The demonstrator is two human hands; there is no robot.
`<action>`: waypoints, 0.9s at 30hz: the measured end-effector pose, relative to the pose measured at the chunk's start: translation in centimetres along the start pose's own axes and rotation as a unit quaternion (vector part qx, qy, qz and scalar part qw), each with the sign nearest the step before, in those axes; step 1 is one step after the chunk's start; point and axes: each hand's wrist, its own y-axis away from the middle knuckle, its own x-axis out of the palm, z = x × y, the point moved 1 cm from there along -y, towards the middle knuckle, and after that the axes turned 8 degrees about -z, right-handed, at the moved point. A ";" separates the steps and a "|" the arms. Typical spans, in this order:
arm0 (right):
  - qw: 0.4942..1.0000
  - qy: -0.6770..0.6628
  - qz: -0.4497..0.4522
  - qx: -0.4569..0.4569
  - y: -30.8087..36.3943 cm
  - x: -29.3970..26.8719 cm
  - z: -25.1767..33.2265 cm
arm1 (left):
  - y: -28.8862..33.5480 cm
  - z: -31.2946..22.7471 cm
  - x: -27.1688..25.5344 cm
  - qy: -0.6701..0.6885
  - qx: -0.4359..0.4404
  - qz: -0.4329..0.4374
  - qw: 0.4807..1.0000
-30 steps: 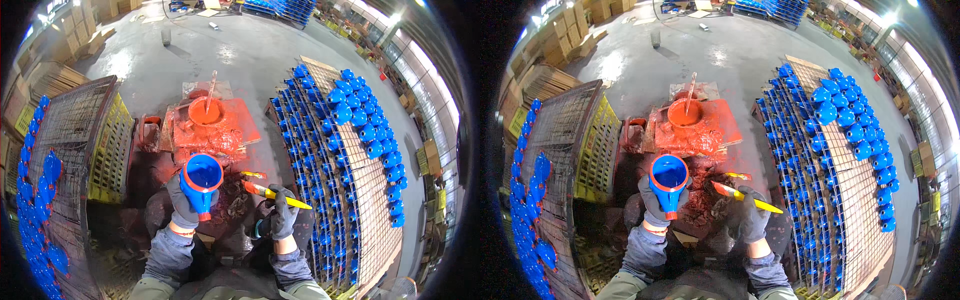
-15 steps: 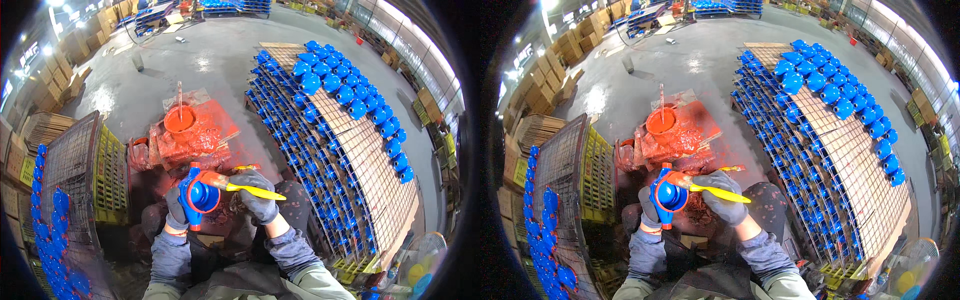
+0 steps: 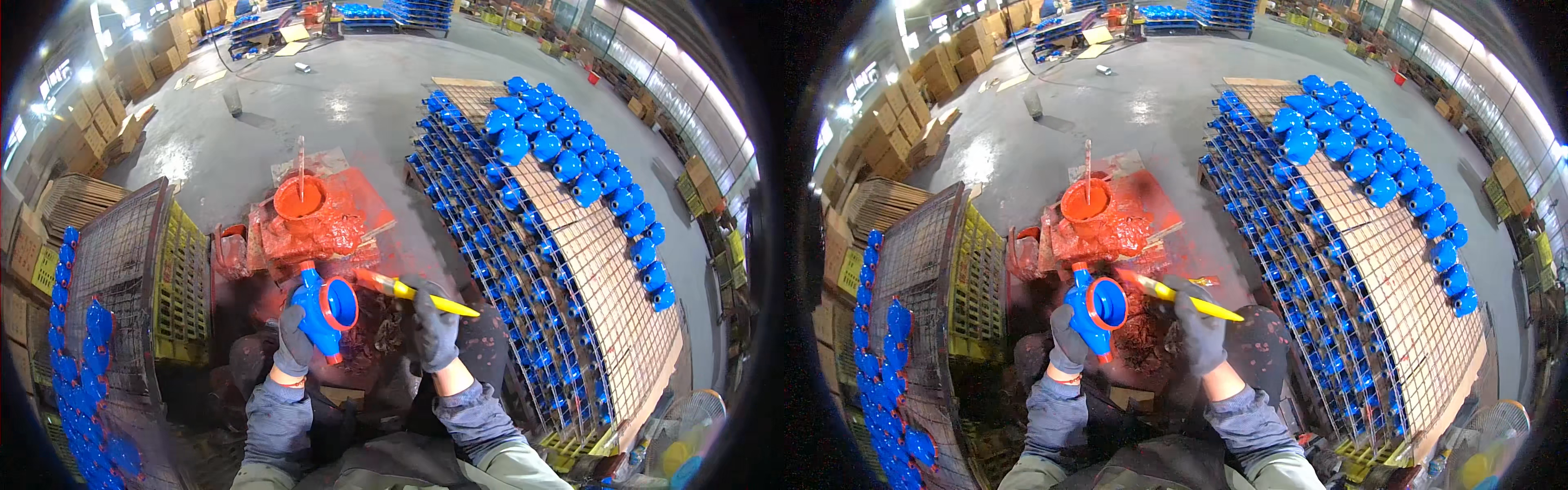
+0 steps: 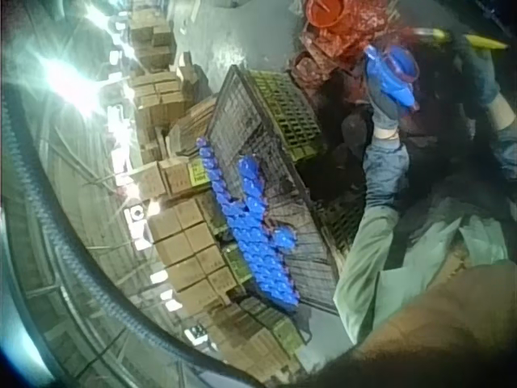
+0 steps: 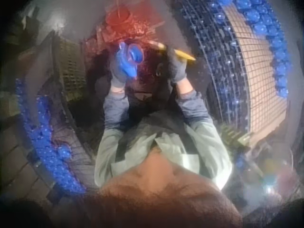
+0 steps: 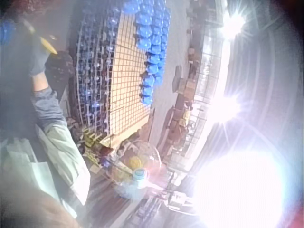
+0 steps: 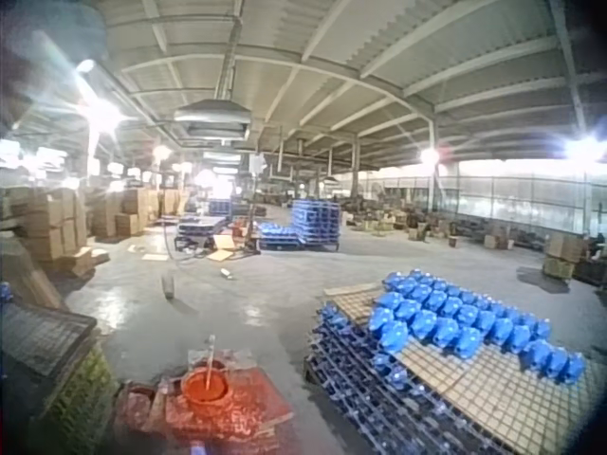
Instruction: The person applies a red industrial coating to blue industrial housings using a paint brush.
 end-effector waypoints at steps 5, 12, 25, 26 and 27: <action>0.918 0.204 0.161 -0.299 0.2 1.8 1.6 | -0.3 0.7 1.0 0.020 -0.011 0.048 0.999; 0.918 0.190 0.173 -0.303 -0.6 0.3 0.8 | -0.2 -2.3 -0.9 -0.017 -0.018 -0.015 1.000; 0.968 0.188 0.014 -0.166 0.6 -1.1 -1.0 | -5.1 -25.2 -19.8 -0.462 0.308 -0.343 0.758; 0.968 0.188 0.004 -0.165 0.5 -1.1 -0.9 | -5.8 -26.8 -21.3 -0.540 0.308 -0.368 0.692; 0.973 0.177 -0.021 -0.145 0.5 -1.2 -0.9 | -6.5 -28.2 -22.8 -0.612 0.306 -0.385 0.620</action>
